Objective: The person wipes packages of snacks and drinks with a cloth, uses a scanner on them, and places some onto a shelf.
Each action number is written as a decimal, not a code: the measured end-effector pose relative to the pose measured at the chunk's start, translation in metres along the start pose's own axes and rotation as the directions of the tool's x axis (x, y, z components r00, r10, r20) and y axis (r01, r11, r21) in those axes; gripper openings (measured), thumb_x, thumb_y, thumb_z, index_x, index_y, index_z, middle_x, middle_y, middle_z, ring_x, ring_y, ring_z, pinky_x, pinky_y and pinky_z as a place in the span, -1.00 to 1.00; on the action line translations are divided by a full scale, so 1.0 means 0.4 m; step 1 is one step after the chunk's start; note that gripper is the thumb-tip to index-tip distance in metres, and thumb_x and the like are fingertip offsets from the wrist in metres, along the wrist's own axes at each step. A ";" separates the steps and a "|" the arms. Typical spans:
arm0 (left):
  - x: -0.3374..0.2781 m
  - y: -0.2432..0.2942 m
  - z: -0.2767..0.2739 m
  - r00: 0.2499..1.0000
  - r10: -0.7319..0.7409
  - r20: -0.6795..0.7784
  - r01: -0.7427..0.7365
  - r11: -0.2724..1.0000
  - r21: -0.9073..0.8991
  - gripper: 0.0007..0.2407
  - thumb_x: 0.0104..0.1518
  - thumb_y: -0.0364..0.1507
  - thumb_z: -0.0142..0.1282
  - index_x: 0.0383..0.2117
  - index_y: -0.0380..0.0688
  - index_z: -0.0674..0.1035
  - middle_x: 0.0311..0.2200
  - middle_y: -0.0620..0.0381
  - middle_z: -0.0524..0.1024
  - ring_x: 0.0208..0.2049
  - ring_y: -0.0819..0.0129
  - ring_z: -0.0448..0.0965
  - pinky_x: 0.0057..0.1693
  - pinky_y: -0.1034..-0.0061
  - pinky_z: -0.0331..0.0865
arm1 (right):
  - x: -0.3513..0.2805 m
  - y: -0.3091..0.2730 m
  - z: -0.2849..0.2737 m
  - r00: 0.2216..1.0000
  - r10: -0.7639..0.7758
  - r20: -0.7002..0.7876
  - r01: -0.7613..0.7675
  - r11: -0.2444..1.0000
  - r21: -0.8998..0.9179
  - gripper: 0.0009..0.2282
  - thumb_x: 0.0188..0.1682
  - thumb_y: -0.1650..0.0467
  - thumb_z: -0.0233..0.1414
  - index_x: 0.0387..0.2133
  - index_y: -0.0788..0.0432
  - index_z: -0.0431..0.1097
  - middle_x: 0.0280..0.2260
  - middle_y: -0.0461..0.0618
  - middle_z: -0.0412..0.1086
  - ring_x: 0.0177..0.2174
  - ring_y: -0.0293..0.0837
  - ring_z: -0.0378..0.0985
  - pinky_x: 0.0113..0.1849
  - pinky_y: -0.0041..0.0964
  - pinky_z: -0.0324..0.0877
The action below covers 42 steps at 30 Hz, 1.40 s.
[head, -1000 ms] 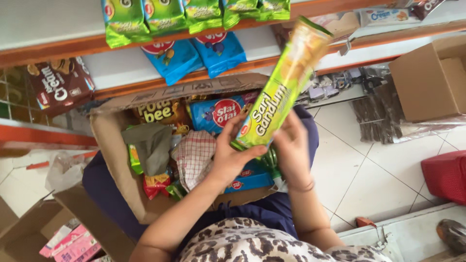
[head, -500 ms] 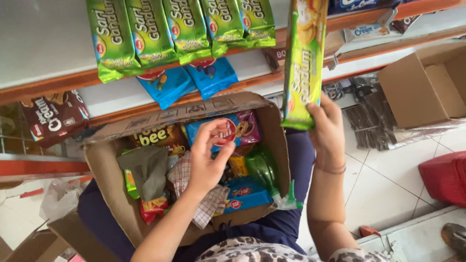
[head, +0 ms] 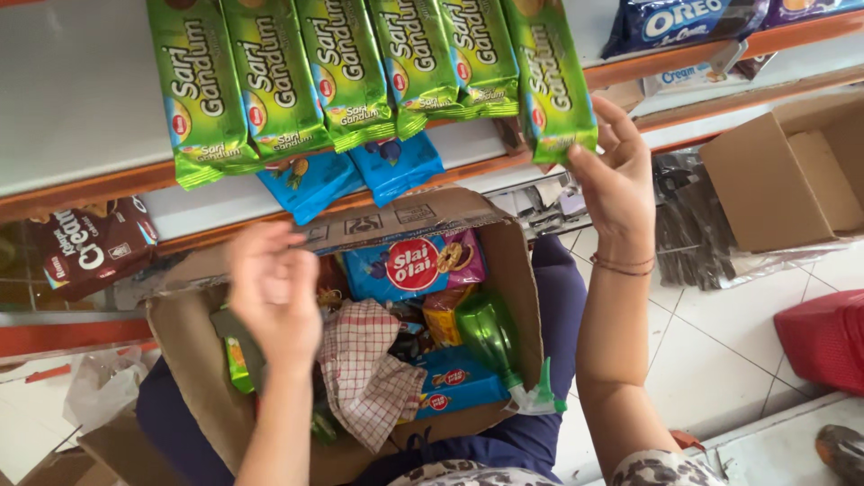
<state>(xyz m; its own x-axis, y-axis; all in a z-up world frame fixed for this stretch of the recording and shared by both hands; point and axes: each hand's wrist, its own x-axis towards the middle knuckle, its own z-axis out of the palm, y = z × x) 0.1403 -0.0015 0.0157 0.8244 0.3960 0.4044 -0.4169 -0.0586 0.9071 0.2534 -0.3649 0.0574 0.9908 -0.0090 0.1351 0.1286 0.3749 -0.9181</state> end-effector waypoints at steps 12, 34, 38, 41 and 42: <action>0.112 -0.060 -0.075 0.985 0.062 -0.162 -0.038 0.988 0.149 -0.56 0.48 -0.73 0.00 0.42 -0.31 0.17 0.12 -0.10 0.42 -0.14 0.36 0.65 -0.01 0.54 0.60 | 0.076 0.062 0.044 0.952 -0.285 -0.109 0.257 0.942 -0.217 -0.73 0.20 0.51 0.05 0.12 0.40 0.30 -0.01 0.11 0.49 -0.04 -0.14 0.59 0.03 -0.17 0.59; 0.181 -0.101 -0.059 0.983 0.031 -0.180 -0.052 0.992 -0.116 -0.74 0.46 -0.68 0.04 0.24 -0.46 0.45 -0.03 -0.07 0.59 -0.15 0.30 0.66 0.01 0.46 0.59 | 0.111 0.108 0.038 0.949 -0.315 -0.003 0.302 0.913 -0.273 -0.93 0.32 0.47 -0.11 -0.18 0.20 0.20 -0.21 -0.07 0.45 -0.21 -0.31 0.53 -0.08 -0.29 0.58; 0.189 -0.108 -0.056 0.983 0.070 -0.168 -0.098 0.982 -0.160 -0.79 0.43 -0.68 0.07 0.14 -0.46 0.48 -0.07 -0.08 0.60 -0.17 0.30 0.66 0.01 0.45 0.58 | 0.110 0.129 0.026 0.948 -0.318 0.018 0.311 0.909 -0.277 -0.87 0.41 0.49 -0.11 -0.18 0.22 0.16 -0.31 -0.14 0.33 -0.31 -0.42 0.34 -0.18 -0.51 0.37; 0.192 -0.107 -0.056 0.976 0.057 -0.210 -0.089 0.986 -0.144 -0.86 0.44 -0.67 0.10 0.05 -0.47 0.51 -0.08 -0.09 0.61 -0.23 0.29 0.66 -0.03 0.44 0.59 | 0.110 0.138 0.017 0.953 -0.300 0.032 0.298 0.917 -0.264 -0.85 0.42 0.48 -0.10 -0.21 0.20 0.16 -0.38 -0.21 0.22 -0.40 -0.47 0.18 -0.31 -0.57 0.18; 0.192 -0.105 -0.055 0.975 0.054 -0.216 -0.085 0.987 -0.136 -0.87 0.45 -0.66 0.10 0.04 -0.48 0.52 -0.09 -0.09 0.61 -0.24 0.30 0.66 -0.03 0.44 0.59 | 0.111 0.139 0.016 0.952 -0.306 0.029 0.302 0.912 -0.278 -0.85 0.41 0.48 -0.09 -0.21 0.19 0.15 -0.40 -0.24 0.20 -0.42 -0.49 0.15 -0.35 -0.58 0.12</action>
<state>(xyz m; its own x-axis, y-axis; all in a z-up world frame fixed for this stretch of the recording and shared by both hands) 0.2128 0.0515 0.0060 0.6985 0.5807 0.4182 -0.5337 0.0333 0.8450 0.3044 -0.3384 0.0147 0.9023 -0.0962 0.4202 0.4279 0.0820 -0.9001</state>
